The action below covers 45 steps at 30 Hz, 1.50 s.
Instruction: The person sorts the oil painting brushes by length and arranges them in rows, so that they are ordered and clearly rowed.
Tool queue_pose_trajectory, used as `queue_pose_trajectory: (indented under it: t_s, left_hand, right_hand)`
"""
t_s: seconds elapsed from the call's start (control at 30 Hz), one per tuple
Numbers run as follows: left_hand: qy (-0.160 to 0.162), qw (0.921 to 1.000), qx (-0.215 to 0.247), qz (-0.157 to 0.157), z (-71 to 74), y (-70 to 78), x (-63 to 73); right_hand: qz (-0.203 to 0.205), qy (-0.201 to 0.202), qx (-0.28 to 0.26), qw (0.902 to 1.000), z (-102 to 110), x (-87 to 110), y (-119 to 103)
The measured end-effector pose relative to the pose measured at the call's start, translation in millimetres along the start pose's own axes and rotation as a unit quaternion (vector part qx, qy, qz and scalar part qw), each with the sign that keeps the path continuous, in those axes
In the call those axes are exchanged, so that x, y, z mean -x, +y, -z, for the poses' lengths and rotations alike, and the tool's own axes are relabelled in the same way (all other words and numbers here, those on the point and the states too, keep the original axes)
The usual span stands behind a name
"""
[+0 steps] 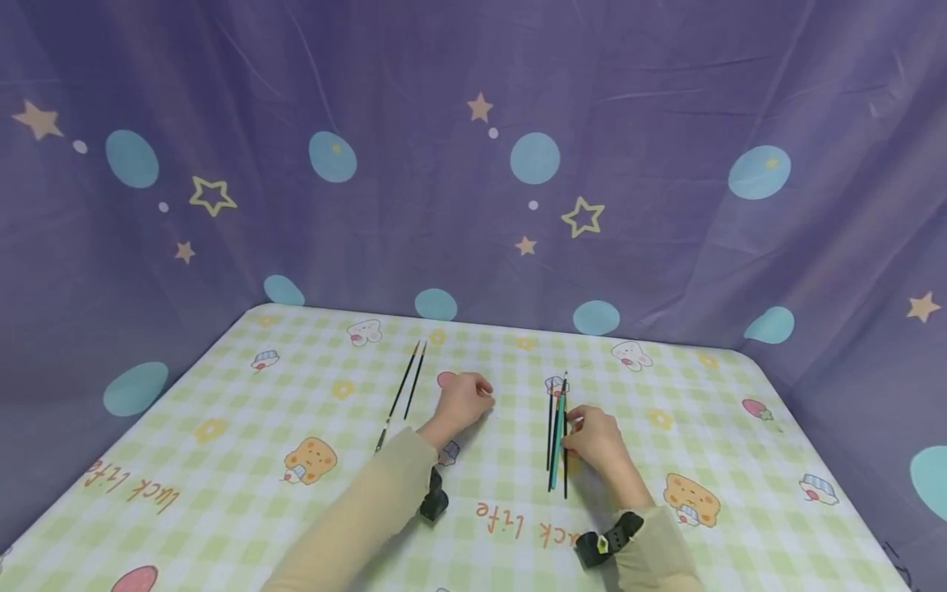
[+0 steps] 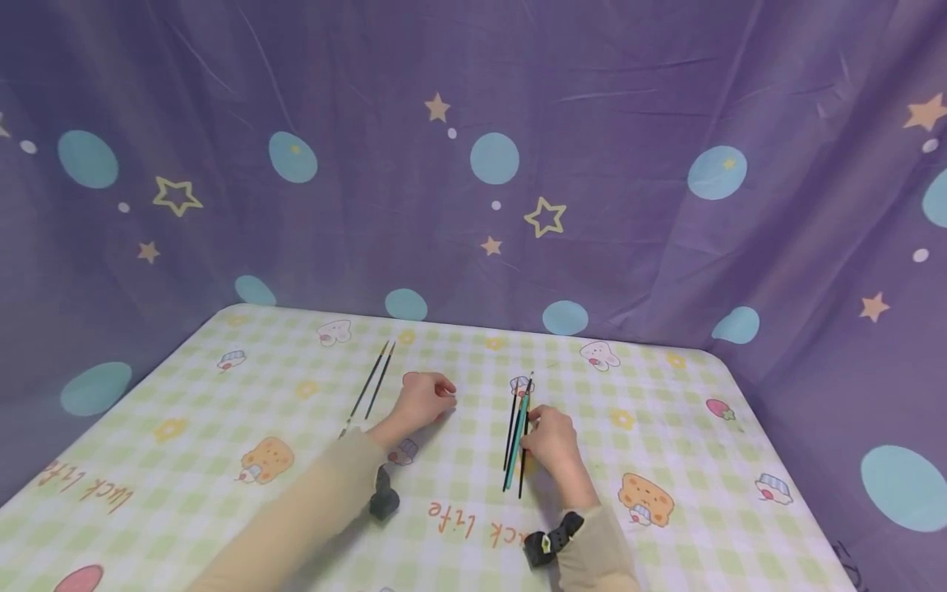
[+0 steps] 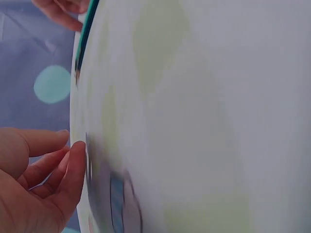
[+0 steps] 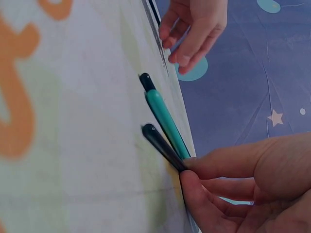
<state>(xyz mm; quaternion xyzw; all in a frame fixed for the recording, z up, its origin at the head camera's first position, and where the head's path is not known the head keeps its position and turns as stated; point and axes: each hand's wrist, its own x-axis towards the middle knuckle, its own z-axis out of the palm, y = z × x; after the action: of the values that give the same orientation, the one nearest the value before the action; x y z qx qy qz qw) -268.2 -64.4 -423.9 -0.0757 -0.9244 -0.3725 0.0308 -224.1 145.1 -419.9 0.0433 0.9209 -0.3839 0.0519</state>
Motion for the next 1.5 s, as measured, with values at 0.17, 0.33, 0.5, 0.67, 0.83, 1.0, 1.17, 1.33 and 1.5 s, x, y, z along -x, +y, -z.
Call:
queue_pose_trajectory:
  t_s: [0.17,0.33,0.5,0.67,0.83,1.0,1.17,1.33,1.5]
  left_hand:
    - [-0.026,0.9988,0.038,0.014,-16.5,13.0,1.2]
    - [-0.049,0.9977,0.04,0.025,-31.4,26.9,0.6]
    - [-0.066,0.997,0.032,0.025,-41.6,39.8,0.6]
    - [-0.07,0.9972,0.022,0.018,-50.6,47.8,0.9]
    - [-0.05,0.9983,-0.006,0.027,-55.9,53.0,0.7]
    - [-0.047,0.9977,-0.017,0.046,-57.0,57.5,1.2]
    - [-0.044,0.9973,-0.036,0.047,-56.9,61.5,1.1]
    - [-0.046,0.9967,-0.046,0.05,-59.1,61.9,-0.8]
    - [-0.054,0.996,-0.06,0.039,-60.8,62.6,-2.4]
  right_hand:
    - [-0.001,0.0,-0.001,1.0,0,-0.2,0]
    - [0.002,0.003,-0.002,1.0,0,-0.3,0]
    - [0.005,0.002,0.001,1.0,-1,-0.1,0]
    - [0.0,-0.001,0.013,0.9999,0,0.0,-1]
    - [-0.004,-0.007,0.015,0.9998,0,-0.8,0]
    - [-0.001,-0.007,0.02,0.9998,0,-1.5,0]
    - [0.014,0.001,0.028,0.9995,0,-1.7,1]
    - [0.011,0.0,0.026,0.9996,1,-1.8,1]
    - [0.016,0.003,0.032,0.9994,1,-1.5,0]
